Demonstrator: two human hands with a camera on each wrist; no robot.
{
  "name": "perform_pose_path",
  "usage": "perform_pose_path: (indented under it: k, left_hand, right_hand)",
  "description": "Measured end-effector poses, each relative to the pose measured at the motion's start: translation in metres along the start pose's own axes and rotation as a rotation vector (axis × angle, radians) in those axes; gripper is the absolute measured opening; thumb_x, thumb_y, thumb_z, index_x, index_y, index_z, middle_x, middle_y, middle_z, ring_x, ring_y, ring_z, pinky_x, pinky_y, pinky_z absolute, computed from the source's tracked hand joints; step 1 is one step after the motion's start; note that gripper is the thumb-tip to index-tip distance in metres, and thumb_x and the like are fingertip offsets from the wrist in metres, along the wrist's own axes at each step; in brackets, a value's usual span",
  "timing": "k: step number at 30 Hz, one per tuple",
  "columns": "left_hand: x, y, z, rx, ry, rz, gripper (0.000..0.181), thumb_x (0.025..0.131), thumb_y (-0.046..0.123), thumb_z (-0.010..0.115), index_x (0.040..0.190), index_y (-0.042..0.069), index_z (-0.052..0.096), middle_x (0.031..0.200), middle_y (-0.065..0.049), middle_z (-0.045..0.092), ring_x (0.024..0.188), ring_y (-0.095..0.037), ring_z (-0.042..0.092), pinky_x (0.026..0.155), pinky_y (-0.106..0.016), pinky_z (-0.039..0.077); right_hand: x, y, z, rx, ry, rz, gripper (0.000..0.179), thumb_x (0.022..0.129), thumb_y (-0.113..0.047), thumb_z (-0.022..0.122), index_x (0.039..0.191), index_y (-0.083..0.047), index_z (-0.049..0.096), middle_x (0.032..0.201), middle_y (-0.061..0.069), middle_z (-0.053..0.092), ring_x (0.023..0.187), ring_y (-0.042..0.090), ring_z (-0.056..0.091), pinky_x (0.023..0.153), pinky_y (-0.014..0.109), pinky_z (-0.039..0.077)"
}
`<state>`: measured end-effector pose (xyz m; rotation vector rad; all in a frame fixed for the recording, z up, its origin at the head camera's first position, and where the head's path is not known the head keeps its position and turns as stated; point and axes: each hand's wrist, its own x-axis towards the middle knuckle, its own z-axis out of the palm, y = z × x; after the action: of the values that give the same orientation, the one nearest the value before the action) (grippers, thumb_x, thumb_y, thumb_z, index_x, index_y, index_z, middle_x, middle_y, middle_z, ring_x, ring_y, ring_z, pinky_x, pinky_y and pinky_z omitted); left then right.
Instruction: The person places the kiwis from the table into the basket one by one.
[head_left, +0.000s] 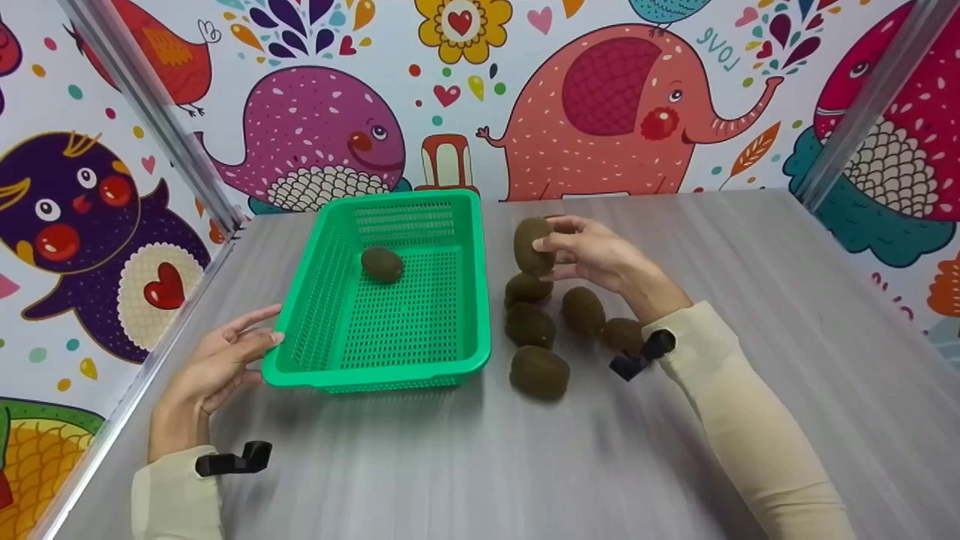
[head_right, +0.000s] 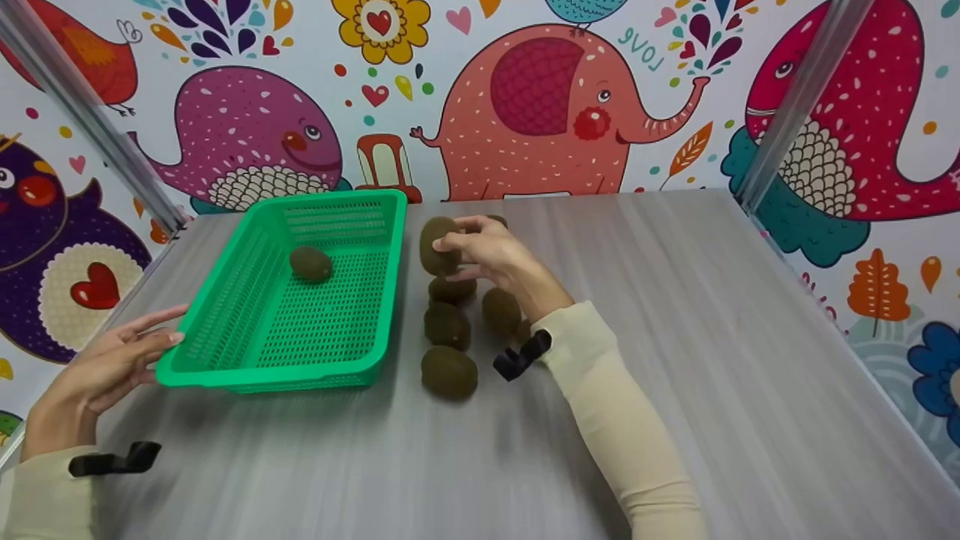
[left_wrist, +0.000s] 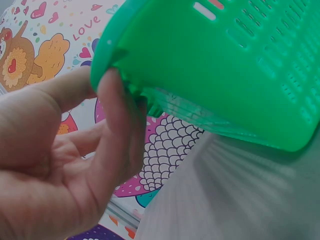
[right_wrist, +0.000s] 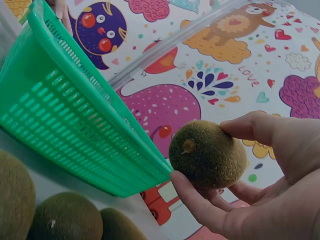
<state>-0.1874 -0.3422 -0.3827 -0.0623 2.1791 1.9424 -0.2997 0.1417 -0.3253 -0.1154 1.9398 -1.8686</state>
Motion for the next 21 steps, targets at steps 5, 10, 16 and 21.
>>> perform_pose_path:
  k: [5,10,16,21]
  left_hand:
    - [0.0,0.0,-0.001,-0.002,0.005,-0.002,0.055,0.099,0.02,0.064,0.149,0.015,0.04,0.107,0.009,0.074,0.091,-0.011,0.074,0.071,-0.031,0.064]
    - [0.0,0.0,-0.001,-0.019,0.006,0.001,0.051,0.099,0.018,0.064,0.146,0.016,0.043,0.106,0.008,0.074,0.09,-0.012,0.074,0.071,-0.032,0.064]
    - [-0.001,-0.002,-0.002,-0.008,-0.011,0.022,0.051,0.101,0.016,0.061,0.147,0.014,0.041,0.106,0.008,0.074,0.09,-0.011,0.074,0.069,-0.032,0.064]
    - [0.0,-0.001,-0.001,-0.012,-0.013,0.014,0.049,0.1,0.016,0.062,0.146,0.016,0.042,0.106,0.007,0.074,0.089,-0.011,0.075,0.07,-0.032,0.064]
  right_hand:
    - [0.006,-0.012,0.012,-0.015,0.003,0.022,0.053,0.097,-0.015,0.065,0.142,-0.008,0.038,0.129,0.012,0.051,0.116,0.03,0.056,0.098,0.044,0.057]
    - [0.013,-0.022,0.025,-0.001,-0.01,0.031,0.046,0.097,-0.015,0.065,0.137,-0.007,0.043,0.124,0.012,0.054,0.111,0.029,0.058,0.102,0.048,0.054]
    - [0.022,-0.028,0.041,0.054,-0.068,0.029,0.033,0.097,-0.013,0.064,0.128,-0.004,0.056,0.123,0.013,0.06,0.115,0.031,0.061,0.1,0.048,0.055]
    - [0.029,-0.03,0.055,0.079,-0.093,0.045,0.034,0.097,-0.012,0.063,0.129,-0.003,0.055,0.127,0.014,0.059,0.119,0.032,0.062,0.102,0.049,0.054]
